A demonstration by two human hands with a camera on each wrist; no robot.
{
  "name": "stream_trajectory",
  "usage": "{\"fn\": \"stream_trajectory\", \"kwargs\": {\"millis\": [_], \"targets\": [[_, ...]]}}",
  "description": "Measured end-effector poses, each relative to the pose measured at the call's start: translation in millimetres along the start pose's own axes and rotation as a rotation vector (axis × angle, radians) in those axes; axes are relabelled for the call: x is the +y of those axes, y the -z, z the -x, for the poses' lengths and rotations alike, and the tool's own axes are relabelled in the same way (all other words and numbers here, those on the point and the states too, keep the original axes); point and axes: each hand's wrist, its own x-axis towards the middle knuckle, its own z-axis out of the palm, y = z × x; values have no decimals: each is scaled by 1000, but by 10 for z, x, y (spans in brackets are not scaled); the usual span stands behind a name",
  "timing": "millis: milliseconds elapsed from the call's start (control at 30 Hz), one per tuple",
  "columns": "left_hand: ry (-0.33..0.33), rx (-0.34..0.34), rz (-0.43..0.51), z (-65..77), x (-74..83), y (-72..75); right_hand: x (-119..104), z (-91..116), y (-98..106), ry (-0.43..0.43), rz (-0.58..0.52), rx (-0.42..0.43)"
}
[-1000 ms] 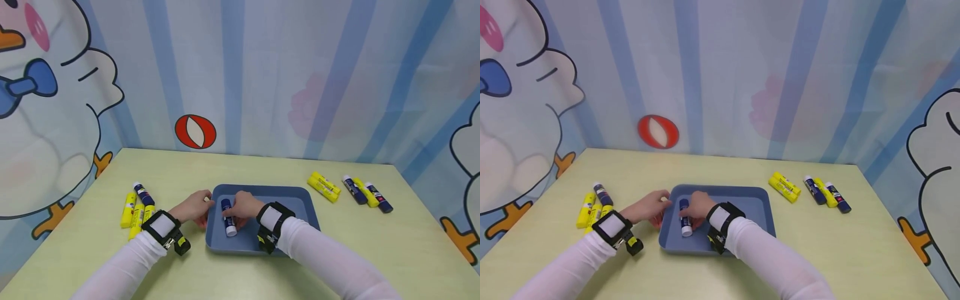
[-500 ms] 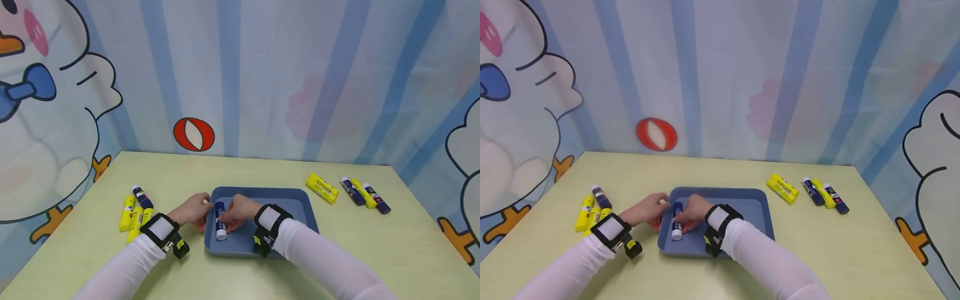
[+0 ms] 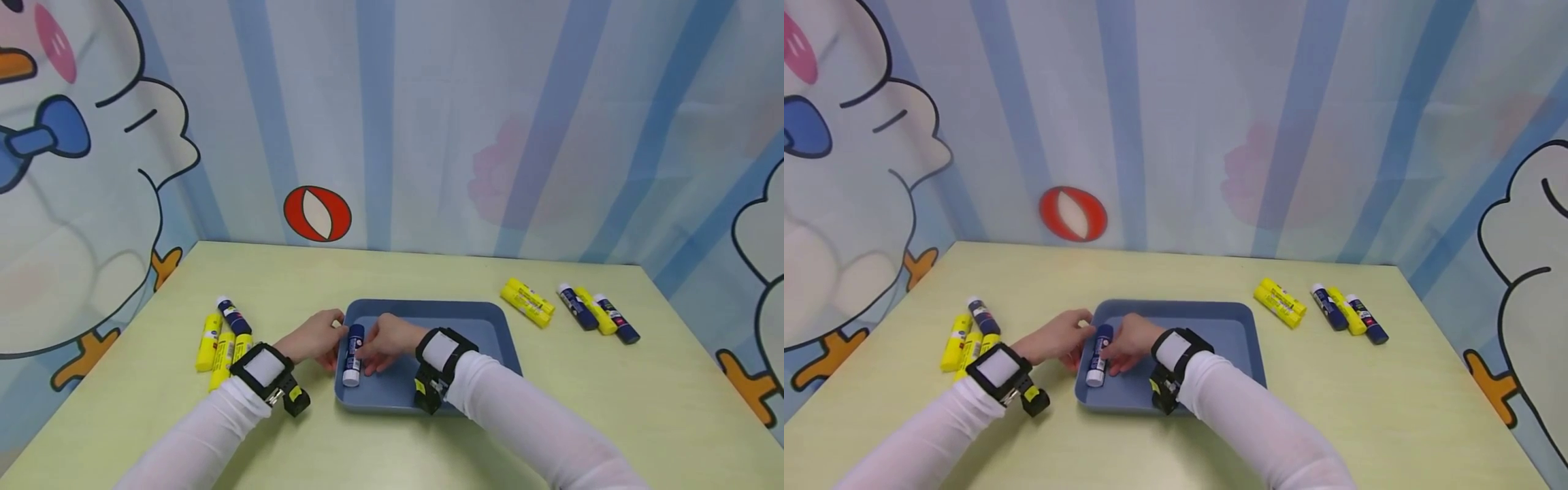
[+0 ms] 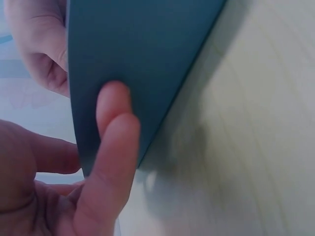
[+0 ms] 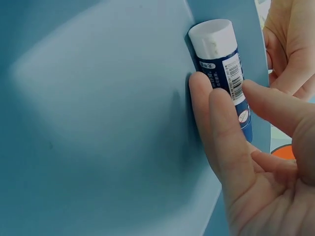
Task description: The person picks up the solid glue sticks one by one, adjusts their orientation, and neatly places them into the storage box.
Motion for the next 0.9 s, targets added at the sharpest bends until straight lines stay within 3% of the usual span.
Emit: {"fn": "stream_trajectory", "kwargs": {"millis": [233, 467, 667, 900], "targets": [[16, 10, -3, 1, 5, -16, 6, 21, 26, 4, 11, -12], [3, 7, 11, 14, 15, -19, 146, 78, 108, 48, -12, -10], [5, 6, -5, 49, 31, -30, 267, 240, 233, 80, 4, -19], [-9, 6, -10, 55, 46, -23, 465, 451, 477, 114, 8, -93]]}}
